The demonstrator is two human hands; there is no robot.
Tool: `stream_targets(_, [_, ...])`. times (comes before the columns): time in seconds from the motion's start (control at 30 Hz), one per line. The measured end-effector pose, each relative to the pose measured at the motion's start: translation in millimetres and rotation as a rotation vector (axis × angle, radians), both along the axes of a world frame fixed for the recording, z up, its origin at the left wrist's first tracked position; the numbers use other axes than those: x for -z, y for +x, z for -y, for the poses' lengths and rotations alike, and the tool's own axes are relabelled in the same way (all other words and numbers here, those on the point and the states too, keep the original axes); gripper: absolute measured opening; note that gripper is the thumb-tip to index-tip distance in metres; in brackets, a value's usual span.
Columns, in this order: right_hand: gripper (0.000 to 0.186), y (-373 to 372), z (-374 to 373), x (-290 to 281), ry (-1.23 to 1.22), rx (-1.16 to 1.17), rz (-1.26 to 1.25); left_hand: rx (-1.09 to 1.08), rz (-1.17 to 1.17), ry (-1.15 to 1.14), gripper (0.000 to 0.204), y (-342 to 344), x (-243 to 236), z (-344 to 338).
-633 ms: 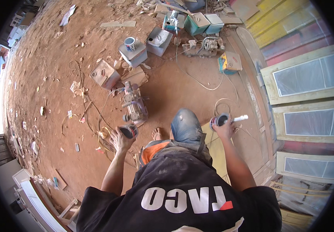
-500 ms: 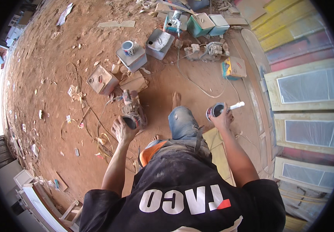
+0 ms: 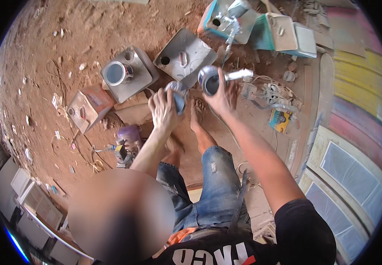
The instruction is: The person opens several paint cans, stirs the paint with a stick, and pours the paint from the cans into a spray gun container while working on the floor of a workshop.
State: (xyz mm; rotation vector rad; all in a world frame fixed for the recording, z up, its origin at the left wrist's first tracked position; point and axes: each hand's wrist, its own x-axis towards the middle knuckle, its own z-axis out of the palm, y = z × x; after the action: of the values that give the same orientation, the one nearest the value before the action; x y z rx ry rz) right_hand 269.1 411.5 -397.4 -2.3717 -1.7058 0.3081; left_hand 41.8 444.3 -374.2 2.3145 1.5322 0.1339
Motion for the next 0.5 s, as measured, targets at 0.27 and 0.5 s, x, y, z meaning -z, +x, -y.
stream_targets(0.27, [0.119,24.2,-115.6,66.9,-0.145,-0.106,-0.037,0.136,-0.085,0.059,0.106,59.4,79.0,-97.3])
stream_targets(0.5, [0.121,24.2,-114.6,78.7,-0.142,-0.154,-0.060,0.178,-0.138,-0.078,0.109,64.0,83.8,-103.9])
